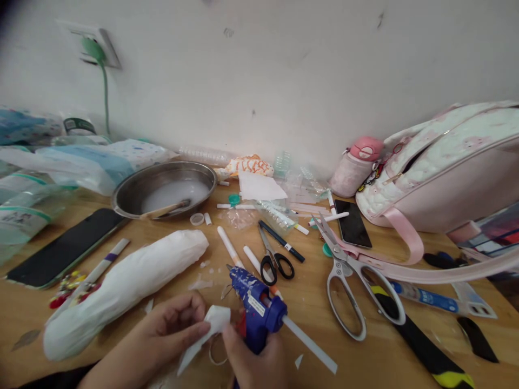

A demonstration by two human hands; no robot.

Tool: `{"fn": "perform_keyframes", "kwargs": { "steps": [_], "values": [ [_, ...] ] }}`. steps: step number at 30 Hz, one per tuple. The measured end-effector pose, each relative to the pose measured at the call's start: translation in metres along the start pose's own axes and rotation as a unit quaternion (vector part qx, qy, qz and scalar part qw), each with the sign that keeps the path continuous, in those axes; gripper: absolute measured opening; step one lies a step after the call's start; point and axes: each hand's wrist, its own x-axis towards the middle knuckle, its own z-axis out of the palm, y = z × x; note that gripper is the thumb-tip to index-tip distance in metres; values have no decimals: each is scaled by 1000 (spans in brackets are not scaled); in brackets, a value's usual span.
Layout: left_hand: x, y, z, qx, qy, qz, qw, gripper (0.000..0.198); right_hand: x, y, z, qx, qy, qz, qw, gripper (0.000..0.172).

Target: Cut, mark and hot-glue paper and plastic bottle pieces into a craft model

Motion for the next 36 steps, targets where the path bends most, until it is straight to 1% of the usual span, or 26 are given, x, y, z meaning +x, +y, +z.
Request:
{"fn": "perform_keyframes", "kwargs": {
  "steps": [2,4,7,10,13,15,17,21,27,30,33,36],
  "values": [
    [2,7,-5,-27,29,3,999,34,3,-2,-7,13,17,14,1000,47],
    [2,12,-10,-64,46,1,997,28,7,-4,-15,29,7,18,999,48],
    [-1,17,-14,-137,35,-29,989,18,14,-3,-23,93,-59,8,994,50],
    [-5,17,-14,-190,21,-64,980,12,17,0,-25,176,-137,13,975,50],
    [-7,17,-13,-196,10,-75,978,10,18,1,-24,209,-173,32,962,43],
    [-6,18,-12,-192,12,-81,978,9,18,1,-23,223,-174,30,959,36],
    [-6,19,-12,-191,20,-86,978,9,19,1,-22,236,-162,17,958,32],
    [-6,19,-12,-202,16,-90,975,10,21,2,-20,236,-146,10,961,32],
    [-6,17,-10,-201,-7,-96,975,7,19,2,-20,204,-150,2,967,27],
    [-7,17,-10,-207,-7,-101,973,7,18,0,-20,181,-146,5,973,28],
    [-7,16,-10,-216,8,-98,971,8,19,0,-20,168,-136,3,976,30],
    [-8,17,-10,-214,24,-110,970,8,20,2,-19,174,-125,-1,977,34]
  ]
}}
